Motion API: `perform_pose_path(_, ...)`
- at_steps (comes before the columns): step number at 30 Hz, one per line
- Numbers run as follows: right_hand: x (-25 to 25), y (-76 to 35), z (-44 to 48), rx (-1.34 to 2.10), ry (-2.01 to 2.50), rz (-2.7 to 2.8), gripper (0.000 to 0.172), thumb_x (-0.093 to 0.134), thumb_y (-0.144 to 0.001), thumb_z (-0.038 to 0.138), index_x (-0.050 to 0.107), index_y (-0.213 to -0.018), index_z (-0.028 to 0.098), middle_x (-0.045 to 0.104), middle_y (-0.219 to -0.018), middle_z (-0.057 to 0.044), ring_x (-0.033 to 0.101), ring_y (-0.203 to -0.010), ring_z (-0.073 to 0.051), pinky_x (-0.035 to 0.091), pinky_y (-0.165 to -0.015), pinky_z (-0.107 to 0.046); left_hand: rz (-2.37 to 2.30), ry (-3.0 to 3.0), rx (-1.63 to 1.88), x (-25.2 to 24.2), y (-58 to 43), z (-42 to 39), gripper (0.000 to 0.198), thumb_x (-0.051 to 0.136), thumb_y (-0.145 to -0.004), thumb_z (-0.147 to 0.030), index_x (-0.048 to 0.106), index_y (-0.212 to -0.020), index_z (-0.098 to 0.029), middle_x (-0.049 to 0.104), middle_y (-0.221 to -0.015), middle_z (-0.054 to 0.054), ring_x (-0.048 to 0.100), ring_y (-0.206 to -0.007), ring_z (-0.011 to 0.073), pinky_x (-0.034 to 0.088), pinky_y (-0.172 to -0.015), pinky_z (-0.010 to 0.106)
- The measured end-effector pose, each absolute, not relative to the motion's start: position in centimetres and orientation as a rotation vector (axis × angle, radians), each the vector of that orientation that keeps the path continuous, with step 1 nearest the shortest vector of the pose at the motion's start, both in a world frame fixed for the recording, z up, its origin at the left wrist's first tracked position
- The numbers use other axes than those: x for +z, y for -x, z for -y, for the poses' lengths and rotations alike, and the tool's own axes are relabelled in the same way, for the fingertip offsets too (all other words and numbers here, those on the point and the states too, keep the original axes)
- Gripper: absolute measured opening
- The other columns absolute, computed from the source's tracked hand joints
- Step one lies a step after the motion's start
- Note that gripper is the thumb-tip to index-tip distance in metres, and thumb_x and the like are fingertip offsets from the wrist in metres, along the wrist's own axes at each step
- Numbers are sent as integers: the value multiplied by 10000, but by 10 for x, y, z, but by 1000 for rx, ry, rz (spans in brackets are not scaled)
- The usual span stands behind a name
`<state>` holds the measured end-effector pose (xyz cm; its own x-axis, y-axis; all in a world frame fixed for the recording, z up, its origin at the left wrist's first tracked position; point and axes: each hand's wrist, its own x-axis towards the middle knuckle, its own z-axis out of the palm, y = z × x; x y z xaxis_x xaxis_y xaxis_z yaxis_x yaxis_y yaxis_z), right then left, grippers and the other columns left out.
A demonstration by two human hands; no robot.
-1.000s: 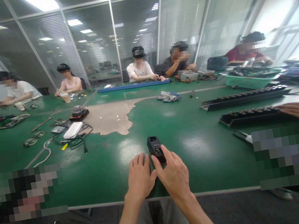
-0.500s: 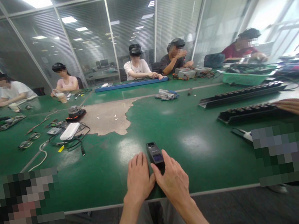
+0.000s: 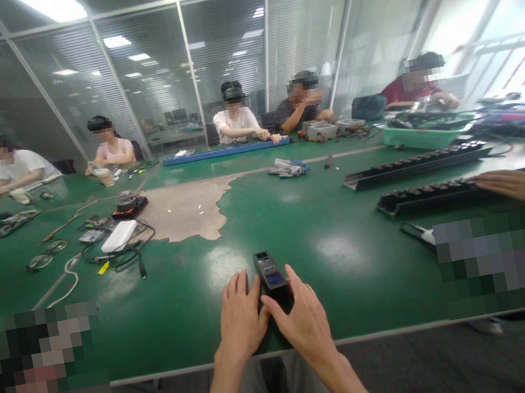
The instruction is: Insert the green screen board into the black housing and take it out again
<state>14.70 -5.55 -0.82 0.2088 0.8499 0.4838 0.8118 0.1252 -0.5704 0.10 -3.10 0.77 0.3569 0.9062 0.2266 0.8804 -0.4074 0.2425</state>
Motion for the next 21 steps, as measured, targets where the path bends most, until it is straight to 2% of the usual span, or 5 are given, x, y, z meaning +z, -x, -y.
perform_pose_path(2, -4, -142, 55, 16, 1712, 1581, 806, 578, -861, 605, 411, -1437, 67, 604, -1273, -204, 559, -1147, -304, 444, -978, -435, -1665, -2518, 498, 8, -1, 31, 540, 480, -949, -349, 429, -1478, -247, 359, -1572, 99, 291, -1440, 305, 274, -1165, 487)
perform_pose_path(5, 5, -133, 54, -21, 1798, 1577, 724, 595, -842, 612, 518, -1326, 80, 638, -1156, -190, 570, -1091, -305, 444, -948, -426, -1644, -2516, 496, 9, 0, 31, 560, 469, -931, -269, 415, -1488, -268, 363, -1574, 77, 289, -1446, 287, 265, -1171, 472)
perform_pose_path(13, 24, -122, 47, -55, 1947, 1544, 601, 562, -836, 650, 579, -1181, 159, 613, -1032, -131, 590, -1004, -285, 459, -822, -365, -1597, -2518, 506, 10, 4, 32, 546, 463, -933, -317, 445, -1473, -241, 378, -1567, 95, 305, -1441, 288, 265, -1165, 465)
perform_pose_path(17, 32, -121, 41, 4, 2043, 1567, 461, 531, -865, 618, 600, -1028, 193, 596, -972, -88, 634, -865, -239, 452, -727, -327, -1612, -2527, 498, 8, 4, 31, 542, 477, -923, -341, 471, -1452, -220, 400, -1552, 103, 320, -1431, 299, 262, -1160, 477)
perform_pose_path(21, 36, -119, 39, -4, 2063, 1572, 389, 499, -902, 560, 596, -989, 194, 589, -959, -77, 644, -802, -208, 442, -698, -308, -1635, -2539, 485, 9, 4, 32, 569, 480, -922, -370, 456, -1458, -182, 403, -1547, 124, 323, -1428, 312, 262, -1158, 480)
